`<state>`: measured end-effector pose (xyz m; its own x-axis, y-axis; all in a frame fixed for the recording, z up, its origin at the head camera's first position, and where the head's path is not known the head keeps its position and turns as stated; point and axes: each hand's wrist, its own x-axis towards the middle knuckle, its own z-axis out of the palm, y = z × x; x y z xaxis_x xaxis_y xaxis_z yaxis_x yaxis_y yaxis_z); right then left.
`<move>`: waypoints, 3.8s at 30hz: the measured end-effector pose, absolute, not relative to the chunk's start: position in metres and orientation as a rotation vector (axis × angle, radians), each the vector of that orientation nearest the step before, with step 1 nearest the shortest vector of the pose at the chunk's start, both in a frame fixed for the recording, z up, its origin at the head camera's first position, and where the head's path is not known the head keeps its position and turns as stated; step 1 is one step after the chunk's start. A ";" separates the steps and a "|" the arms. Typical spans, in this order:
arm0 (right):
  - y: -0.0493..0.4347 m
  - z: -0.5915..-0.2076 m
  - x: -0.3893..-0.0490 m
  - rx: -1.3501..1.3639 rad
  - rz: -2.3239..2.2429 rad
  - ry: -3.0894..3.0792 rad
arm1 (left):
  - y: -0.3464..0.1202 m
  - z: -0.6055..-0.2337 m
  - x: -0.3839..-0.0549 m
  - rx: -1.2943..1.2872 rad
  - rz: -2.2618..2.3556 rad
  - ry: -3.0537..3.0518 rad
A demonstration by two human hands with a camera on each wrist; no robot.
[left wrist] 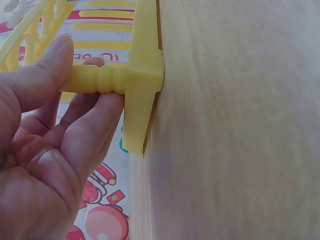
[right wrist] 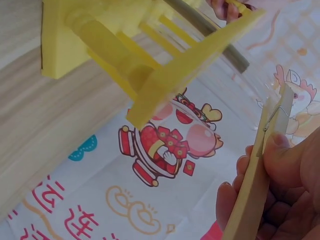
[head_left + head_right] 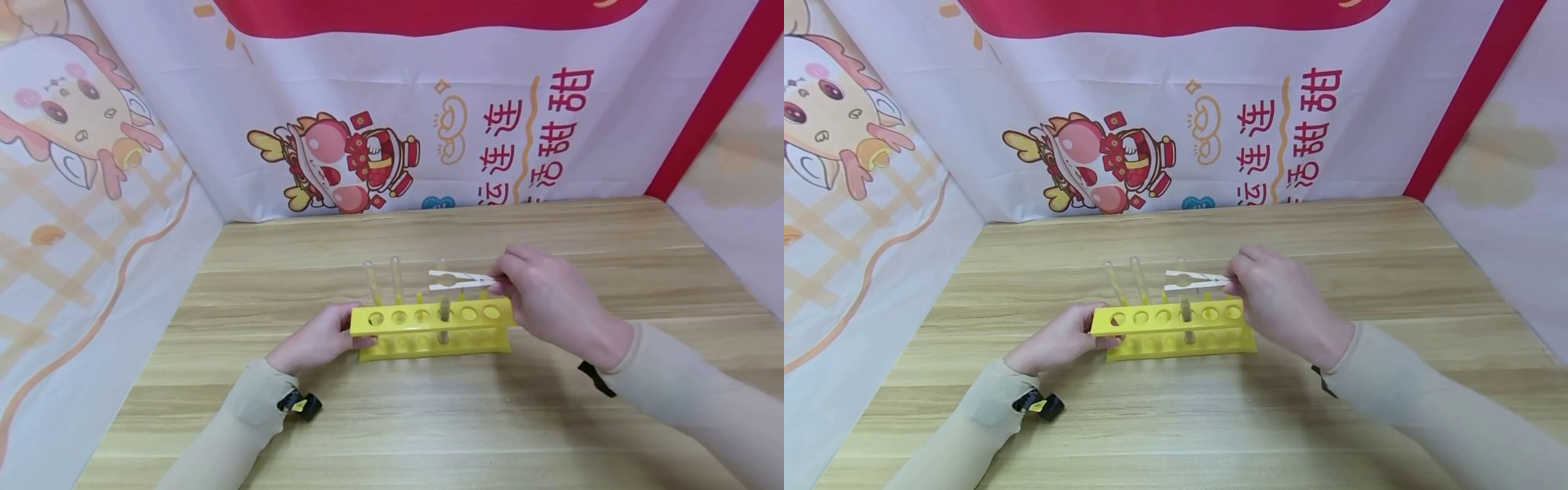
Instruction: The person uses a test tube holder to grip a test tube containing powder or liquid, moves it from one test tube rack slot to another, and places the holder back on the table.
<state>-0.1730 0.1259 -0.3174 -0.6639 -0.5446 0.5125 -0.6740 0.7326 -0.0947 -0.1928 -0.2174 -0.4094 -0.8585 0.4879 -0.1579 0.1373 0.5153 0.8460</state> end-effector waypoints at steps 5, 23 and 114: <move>0.125 -0.309 -0.172 0.934 0.386 -2.454 | -0.218 -0.410 -0.193 0.523 1.276 2.388; 0.134 -0.294 -0.177 0.925 0.484 -2.376 | -0.218 -0.410 -0.193 0.512 1.273 2.395; 0.341 -0.401 -0.262 -0.097 0.358 -3.251 | -0.218 -0.411 -0.193 0.501 1.278 2.387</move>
<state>-0.2620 0.3409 -0.4012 -0.9898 0.0445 -0.1356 0.0729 0.9744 -0.2127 -0.1935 -0.2179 -0.4115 -0.8619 0.4792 -0.1657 0.1277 0.5215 0.8436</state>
